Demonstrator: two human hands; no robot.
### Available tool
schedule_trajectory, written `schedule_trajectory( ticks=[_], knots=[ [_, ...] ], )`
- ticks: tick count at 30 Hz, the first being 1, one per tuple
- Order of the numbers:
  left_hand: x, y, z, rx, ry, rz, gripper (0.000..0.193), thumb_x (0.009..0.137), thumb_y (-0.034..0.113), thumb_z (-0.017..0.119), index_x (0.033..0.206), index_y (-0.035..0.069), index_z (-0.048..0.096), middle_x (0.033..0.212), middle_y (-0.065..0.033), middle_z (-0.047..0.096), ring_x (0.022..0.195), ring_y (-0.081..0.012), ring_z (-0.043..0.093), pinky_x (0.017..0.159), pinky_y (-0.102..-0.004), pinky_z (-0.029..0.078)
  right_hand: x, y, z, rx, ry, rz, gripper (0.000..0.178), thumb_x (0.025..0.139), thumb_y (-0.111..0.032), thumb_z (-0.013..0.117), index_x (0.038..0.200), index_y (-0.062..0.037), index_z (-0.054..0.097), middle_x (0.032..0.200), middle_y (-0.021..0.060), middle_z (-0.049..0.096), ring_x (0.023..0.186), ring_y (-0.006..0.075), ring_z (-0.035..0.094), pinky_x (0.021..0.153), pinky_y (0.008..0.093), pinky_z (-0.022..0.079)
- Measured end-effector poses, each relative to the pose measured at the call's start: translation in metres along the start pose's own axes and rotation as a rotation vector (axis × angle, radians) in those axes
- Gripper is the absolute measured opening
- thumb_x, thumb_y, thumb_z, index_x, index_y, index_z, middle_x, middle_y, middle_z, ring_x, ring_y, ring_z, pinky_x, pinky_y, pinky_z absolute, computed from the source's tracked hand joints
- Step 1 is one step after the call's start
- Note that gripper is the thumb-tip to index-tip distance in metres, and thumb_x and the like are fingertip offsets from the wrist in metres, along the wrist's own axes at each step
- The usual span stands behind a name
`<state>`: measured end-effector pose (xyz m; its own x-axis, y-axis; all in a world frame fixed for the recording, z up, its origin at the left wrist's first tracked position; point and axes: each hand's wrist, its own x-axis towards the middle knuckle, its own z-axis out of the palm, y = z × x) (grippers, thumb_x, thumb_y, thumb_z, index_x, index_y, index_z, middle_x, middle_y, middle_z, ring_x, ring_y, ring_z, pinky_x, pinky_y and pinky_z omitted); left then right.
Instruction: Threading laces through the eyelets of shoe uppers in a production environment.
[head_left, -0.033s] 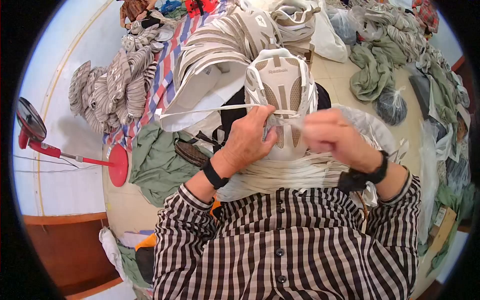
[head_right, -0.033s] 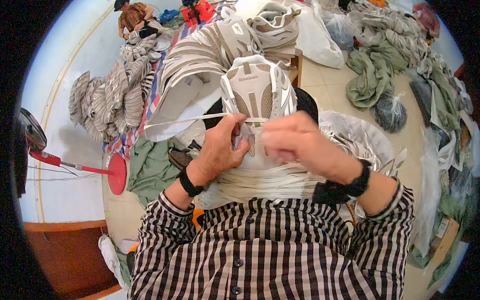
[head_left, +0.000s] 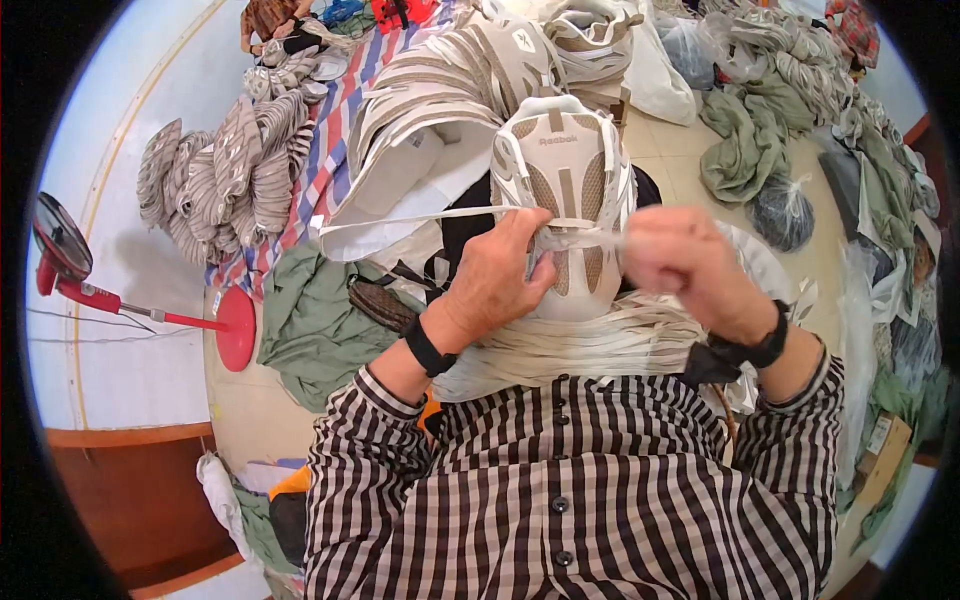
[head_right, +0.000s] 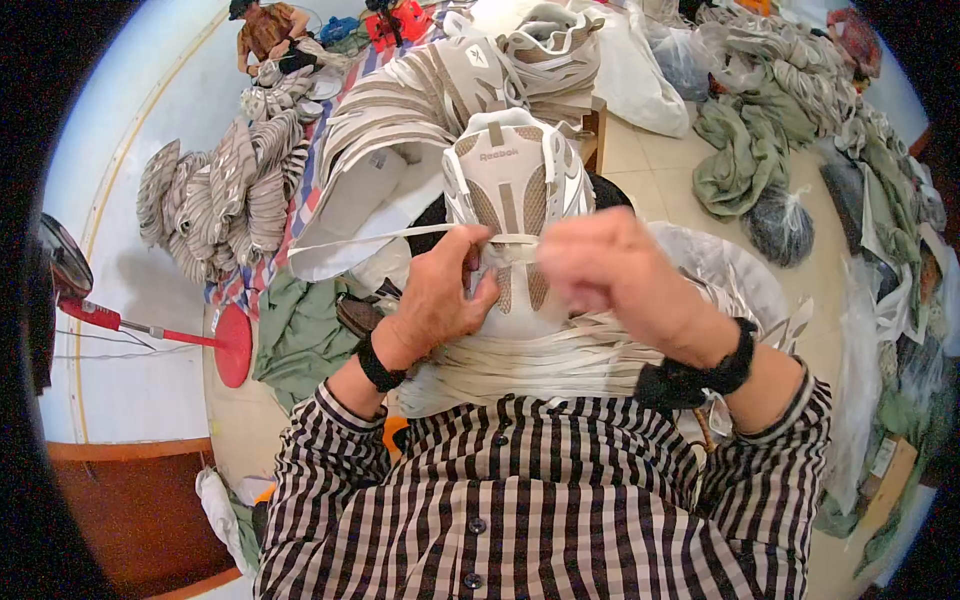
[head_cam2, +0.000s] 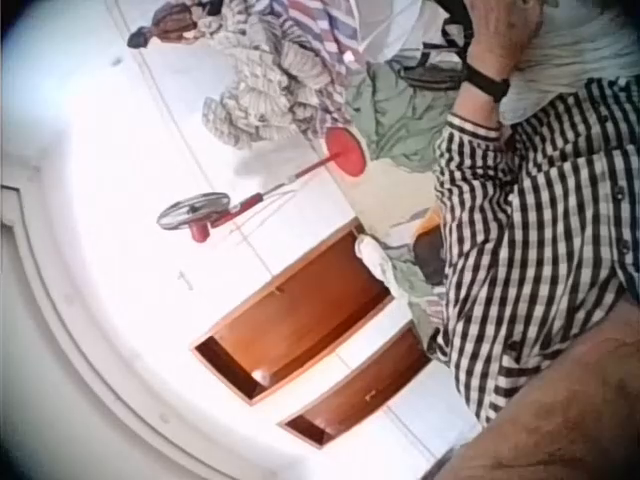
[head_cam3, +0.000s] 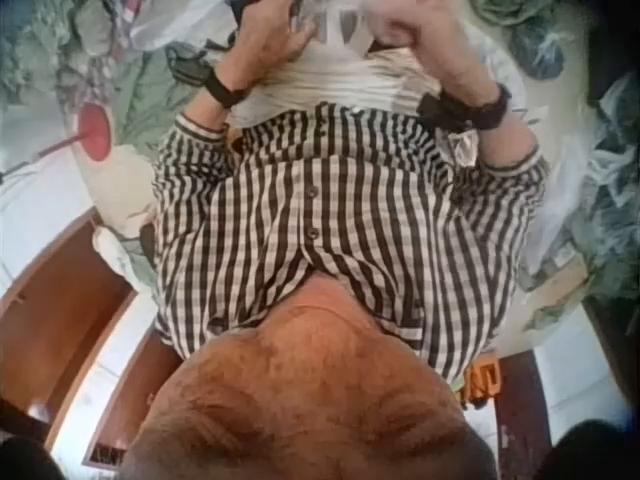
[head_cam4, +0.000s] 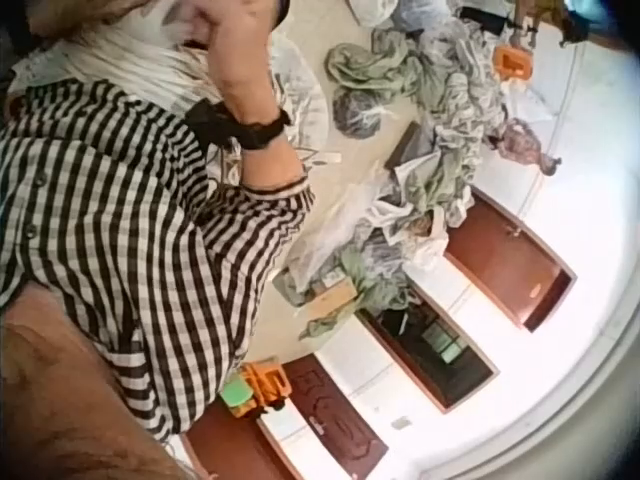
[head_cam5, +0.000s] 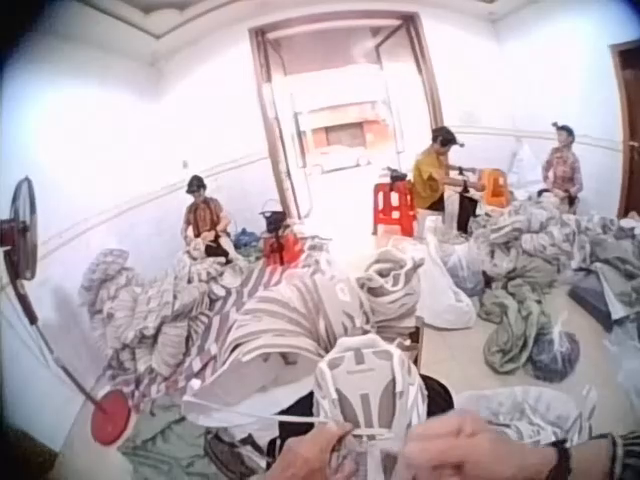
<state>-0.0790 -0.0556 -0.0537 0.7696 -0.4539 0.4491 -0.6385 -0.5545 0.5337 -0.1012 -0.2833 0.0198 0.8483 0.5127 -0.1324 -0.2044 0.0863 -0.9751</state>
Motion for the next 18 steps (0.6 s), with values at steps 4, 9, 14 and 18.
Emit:
schedule_trajectory(
  ticks=[4,9,14,18],
  knots=[
    [0.003,-0.004,0.001,-0.051,0.01,0.006,0.04,0.073,0.005,0.067,0.109,0.002,0.05,0.073,-0.0108,0.053,0.059,-0.0234,0.054,0.057,-0.0326,0.047,0.008,0.013,-0.058,0.199,0.154,-0.159,0.028,0.09,-0.018,0.054,0.064,-0.0096,0.046,0.057,-0.0052,0.039,0.048,0.0039,0.029,0.046,0.0205,0.021],
    [0.006,-0.003,-0.002,-0.078,-0.093,-0.085,0.037,0.076,0.006,0.066,0.109,0.003,0.048,0.072,-0.0088,0.051,0.06,-0.021,0.054,0.057,-0.0315,0.046,0.043,0.01,-0.095,-0.045,0.182,-0.17,0.029,0.091,-0.019,0.054,0.064,-0.0102,0.047,0.057,-0.0054,0.04,0.048,0.0046,0.03,0.046,0.0204,0.023],
    [0.006,-0.003,-0.007,-0.143,-0.145,-0.142,0.035,0.077,0.007,0.065,0.108,0.004,0.049,0.07,-0.006,0.051,0.059,-0.0165,0.052,0.056,-0.0291,0.045,0.055,0.006,-0.118,-0.586,-0.009,-0.123,0.029,0.093,-0.019,0.051,0.067,-0.006,0.05,0.063,-0.003,0.049,0.055,0.0046,0.041,0.053,0.0201,0.033],
    [0.016,0.0,-0.008,-0.227,-0.143,-0.22,0.03,0.076,0.008,0.065,0.102,0.005,0.052,0.062,-0.0069,0.052,0.055,-0.0214,0.055,0.055,-0.033,0.046,0.057,0.037,-0.118,-1.345,0.423,-0.706,0.014,0.086,-0.013,0.059,0.082,0.0002,0.059,0.073,0.008,0.06,0.067,0.021,0.056,0.069,0.0277,0.044]
  ],
)
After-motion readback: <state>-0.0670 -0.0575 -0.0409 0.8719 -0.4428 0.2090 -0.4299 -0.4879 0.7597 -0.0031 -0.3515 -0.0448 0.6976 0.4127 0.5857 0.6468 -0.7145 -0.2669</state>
